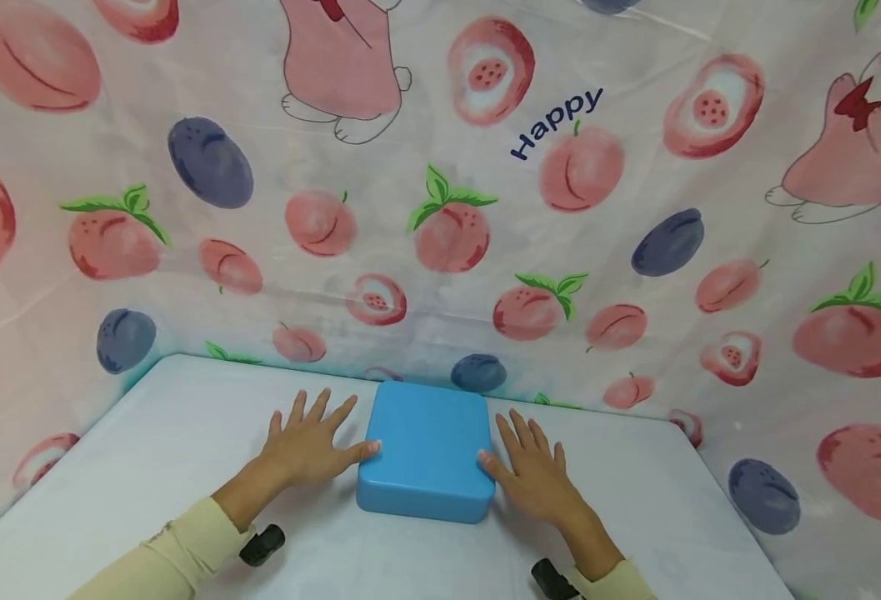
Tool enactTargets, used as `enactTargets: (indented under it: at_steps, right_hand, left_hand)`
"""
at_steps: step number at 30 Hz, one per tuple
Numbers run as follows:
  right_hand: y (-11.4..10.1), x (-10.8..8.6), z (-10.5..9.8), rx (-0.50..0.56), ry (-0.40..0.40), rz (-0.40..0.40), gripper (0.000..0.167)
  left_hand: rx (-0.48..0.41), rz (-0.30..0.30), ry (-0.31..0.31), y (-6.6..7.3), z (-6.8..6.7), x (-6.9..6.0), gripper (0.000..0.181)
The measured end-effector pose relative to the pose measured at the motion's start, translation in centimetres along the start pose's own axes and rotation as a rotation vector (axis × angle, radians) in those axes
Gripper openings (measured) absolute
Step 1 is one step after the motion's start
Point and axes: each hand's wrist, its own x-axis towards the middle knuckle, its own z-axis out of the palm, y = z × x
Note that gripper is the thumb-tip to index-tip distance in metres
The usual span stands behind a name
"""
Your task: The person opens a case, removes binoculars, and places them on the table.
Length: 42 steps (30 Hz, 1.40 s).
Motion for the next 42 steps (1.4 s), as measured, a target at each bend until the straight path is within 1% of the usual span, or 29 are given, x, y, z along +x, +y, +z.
enactTargets:
  at_steps: [5, 8, 11, 13, 15, 18, 22, 25, 29, 31, 34, 38, 42]
  right_hand:
    - [-0.2, 0.1, 0.1, 0.086, -0.003, 0.008, 0.079]
    - [-0.6, 0.0, 0.1, 0.165, -0.008, 0.009, 0.080]
    - [-0.9, 0.0, -0.2, 0.249, -0.019, 0.019, 0.082]
    - [-1.1, 0.1, -0.2, 0.310, -0.025, 0.049, 0.083]
    - [-1.2, 0.2, -0.3, 0.374, -0.022, 0.077, 0.083]
    - [-1.6, 0.3, -0.6, 0.455, -0.002, 0.130, 0.081]
    - [-2.2, 0.5, -1.2, 0.535, 0.033, 0.153, 0.075]
    - [-2.3, 0.9, -1.3, 0.646, 0.044, 0.166, 0.067]
    - [-2.2, 1.5, -1.2, 0.826, 0.049, 0.205, 0.057]
    - [-2.2, 1.8, -1.2, 0.885, 0.042, 0.222, 0.054]
    - [-1.9, 2.0, -1.2, 0.933, 0.029, 0.261, 0.052]
    - [-1.5, 2.3, -1.4, 0.962, 0.038, 0.331, 0.047]
    - [-1.1, 2.3, -1.7, 0.991, 0.031, 0.368, 0.042]
  left_hand:
    - [-0.088, 0.008, -0.047, 0.4, -0.3, 0.2, 0.102]
    - [-0.166, 0.005, -0.075, 0.6, -0.5, 0.2, 0.105]
    - [-0.297, -0.005, -0.118, 0.9, -0.7, 0.3, 0.109]
    - [-0.397, -0.022, -0.156, 1.1, -0.8, 0.4, 0.111]
    - [-0.489, -0.047, -0.180, 1.1, -0.9, 0.6, 0.113]
    - [-0.574, -0.091, -0.172, 1.3, -0.9, 1.0, 0.113]
    - [-0.645, -0.148, -0.130, 1.8, -1.1, 1.4, 0.108]
    - [-0.739, -0.191, -0.123, 2.4, -1.2, 1.7, 0.101]
    - [-0.861, -0.223, -0.129, 2.8, -1.3, 1.8, 0.095]
    - [-0.891, -0.239, -0.122, 2.8, -1.3, 1.7, 0.092]
    - [-0.910, -0.259, -0.112, 2.7, -1.2, 1.6, 0.086]
    - [-0.921, -0.272, -0.113, 2.7, -0.9, 1.7, 0.075]
    - [-0.910, -0.296, -0.108, 2.9, -0.5, 1.9, 0.064]
